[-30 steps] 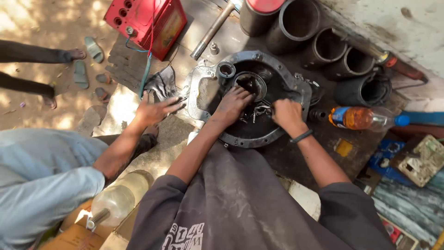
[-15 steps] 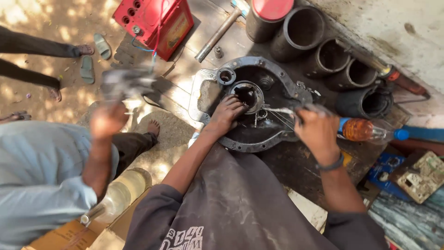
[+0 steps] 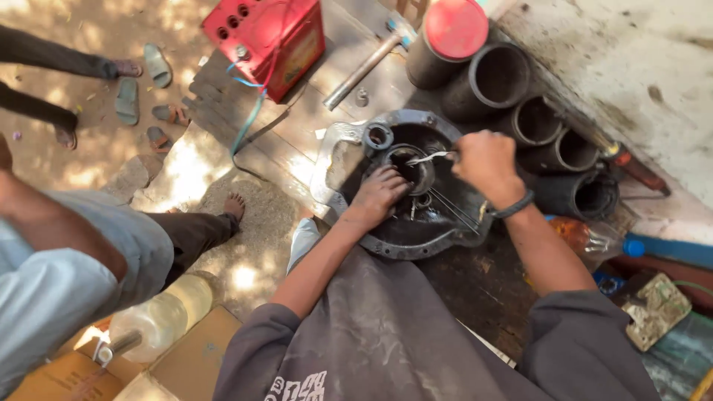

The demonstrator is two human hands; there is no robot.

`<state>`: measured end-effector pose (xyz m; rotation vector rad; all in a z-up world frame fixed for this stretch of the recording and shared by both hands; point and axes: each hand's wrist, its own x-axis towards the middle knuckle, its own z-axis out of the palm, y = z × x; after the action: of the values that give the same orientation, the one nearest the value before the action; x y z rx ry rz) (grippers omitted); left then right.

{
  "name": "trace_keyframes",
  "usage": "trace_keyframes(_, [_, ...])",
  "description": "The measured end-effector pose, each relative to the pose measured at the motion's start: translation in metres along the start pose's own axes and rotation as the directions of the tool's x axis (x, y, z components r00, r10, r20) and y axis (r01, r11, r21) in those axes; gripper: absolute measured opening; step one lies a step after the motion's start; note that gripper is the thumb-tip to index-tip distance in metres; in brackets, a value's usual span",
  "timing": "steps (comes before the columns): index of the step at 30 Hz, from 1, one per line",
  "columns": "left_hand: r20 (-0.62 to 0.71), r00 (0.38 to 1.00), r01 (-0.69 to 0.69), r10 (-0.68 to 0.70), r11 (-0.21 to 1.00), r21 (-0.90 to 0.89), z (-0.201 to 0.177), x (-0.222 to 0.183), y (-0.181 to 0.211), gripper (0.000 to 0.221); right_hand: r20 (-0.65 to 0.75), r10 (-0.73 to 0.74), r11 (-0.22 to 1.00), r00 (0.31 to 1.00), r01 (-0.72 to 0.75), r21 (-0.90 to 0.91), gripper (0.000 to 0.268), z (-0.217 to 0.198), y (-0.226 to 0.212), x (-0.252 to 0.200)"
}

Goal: Cleaning and assembling internal mechanical components within a housing using a brush and liquid.

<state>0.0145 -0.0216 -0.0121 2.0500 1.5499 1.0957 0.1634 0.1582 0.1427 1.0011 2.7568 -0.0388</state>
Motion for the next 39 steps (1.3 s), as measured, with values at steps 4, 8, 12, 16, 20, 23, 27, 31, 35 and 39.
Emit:
trace_keyframes(4, [-0.007, 1.000, 0.009, -0.009, 1.000, -0.010, -0.002, 0.007, 0.005, 0.062, -0.032, -0.072, 0.997, 0.997, 0.071, -0.037, 0.014, 0.003, -0.009, 0.003])
trace_keyframes(8, [-0.025, 1.000, -0.006, 0.007, 1.000, 0.027, 0.004, 0.006, 0.009, 0.055, 0.008, -0.119, 0.986, 0.993, 0.119, -0.117, 0.015, 0.007, -0.005, 0.005])
trace_keyframes(12, [-0.032, 0.999, -0.005, 0.006, 1.000, 0.027, -0.003, 0.017, 0.010, 0.056, 0.009, -0.174, 0.965, 0.985, 0.173, -0.195, 0.017, 0.001, -0.001, 0.026])
trace_keyframes(16, [-0.077, 0.997, -0.004, 0.008, 0.999, 0.046, 0.003, 0.014, 0.007, 0.048, -0.028, -0.198, 0.961, 0.980, 0.189, -0.201, 0.018, -0.002, -0.007, 0.032])
trace_keyframes(20, [-0.084, 0.996, -0.010, 0.014, 0.999, 0.051, 0.005, 0.012, 0.006, 0.039, 0.047, -0.214, 0.953, 0.976, 0.219, -0.207, 0.015, -0.015, -0.006, 0.047])
trace_keyframes(23, [-0.112, 0.994, -0.005, 0.012, 0.998, 0.067, 0.008, 0.008, 0.008, 0.039, 0.070, -0.237, 0.947, 0.969, 0.247, -0.207, 0.016, -0.012, -0.009, 0.041])
trace_keyframes(27, [-0.053, 0.999, 0.012, -0.011, 1.000, 0.020, -0.011, 0.014, 0.016, 0.046, 0.070, -0.294, 0.921, 0.953, 0.302, -0.245, 0.013, -0.006, -0.011, 0.050])
trace_keyframes(31, [-0.099, 0.995, -0.003, 0.005, 1.000, 0.017, -0.011, 0.016, 0.015, 0.046, 0.044, -0.243, 0.938, 0.969, 0.247, -0.244, 0.014, -0.011, -0.013, 0.048])
trace_keyframes(35, [-0.106, 0.994, -0.012, 0.013, 1.000, 0.009, 0.000, 0.015, 0.011, 0.037, 0.068, -0.243, 0.939, 0.968, 0.252, -0.233, 0.017, -0.013, -0.017, 0.047])
trace_keyframes(39, [-0.134, 0.991, -0.005, 0.011, 0.999, 0.043, 0.001, 0.016, 0.013, 0.033, 0.049, -0.177, 0.944, 0.983, 0.183, -0.273, 0.020, -0.021, -0.021, 0.039])
